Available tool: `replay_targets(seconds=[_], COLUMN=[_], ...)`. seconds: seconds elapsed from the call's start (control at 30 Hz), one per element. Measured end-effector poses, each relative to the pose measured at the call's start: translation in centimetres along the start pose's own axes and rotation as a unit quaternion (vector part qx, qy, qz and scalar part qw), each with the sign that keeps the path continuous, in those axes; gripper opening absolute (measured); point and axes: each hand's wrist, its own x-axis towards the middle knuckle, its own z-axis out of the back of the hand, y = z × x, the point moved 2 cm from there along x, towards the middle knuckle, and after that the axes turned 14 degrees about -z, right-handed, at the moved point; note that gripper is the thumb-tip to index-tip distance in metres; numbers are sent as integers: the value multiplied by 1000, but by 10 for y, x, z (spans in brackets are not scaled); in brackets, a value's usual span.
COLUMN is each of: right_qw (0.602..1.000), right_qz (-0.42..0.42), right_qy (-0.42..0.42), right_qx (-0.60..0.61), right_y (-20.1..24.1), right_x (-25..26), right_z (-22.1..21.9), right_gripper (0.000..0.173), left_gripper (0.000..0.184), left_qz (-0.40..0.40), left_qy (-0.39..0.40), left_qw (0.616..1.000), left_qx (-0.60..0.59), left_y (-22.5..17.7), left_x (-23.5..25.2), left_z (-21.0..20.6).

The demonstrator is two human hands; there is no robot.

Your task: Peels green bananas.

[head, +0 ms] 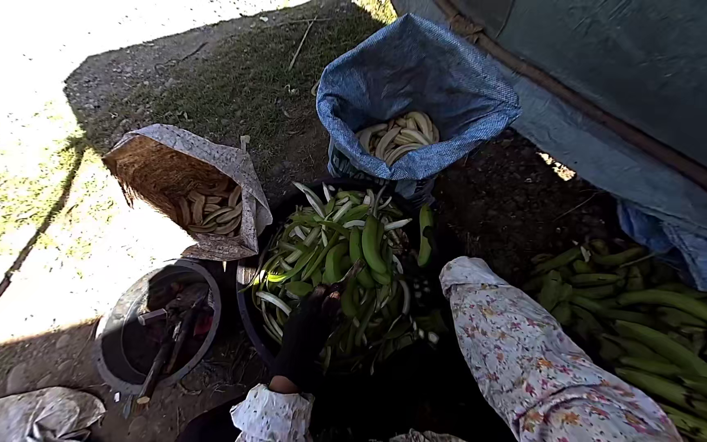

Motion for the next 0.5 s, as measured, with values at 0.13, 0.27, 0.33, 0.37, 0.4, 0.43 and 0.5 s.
replay_targets(seconds=[0.13,0.27,0.33,0.37,0.4,0.43,0.5], right_qw=[886,833,854,864,872,877,880], right_qz=[23,1,20,29,31,25,-10], right_qy=[245,369,339,325,312,308,306], right_qx=[393,412,393,384,375,367,362], right_y=[-9,-7,-10,-13,-17,-20,-28], right_x=[-38,-99,-127,-137,-143,-148,-147], right_z=[5,-20,-30,-33,-35,-36,-40], right_gripper=[41,50,42,40,37,36,37], left_gripper=[52,52,52,51,52,52,54], left_qz=[-21,-52,-67,-76,-82,-90,-104], left_qy=[-6,-15,-14,-8,1,7,20], left_qw=[999,997,997,997,997,996,994], left_qx=[-43,-54,-22,-8,2,13,37], left_y=[-12,-32,-41,-44,-45,-46,-47], left_x=[-2,-9,-15,-19,-22,-26,-35], left_z=[-11,-23,-32,-37,-40,-43,-47])
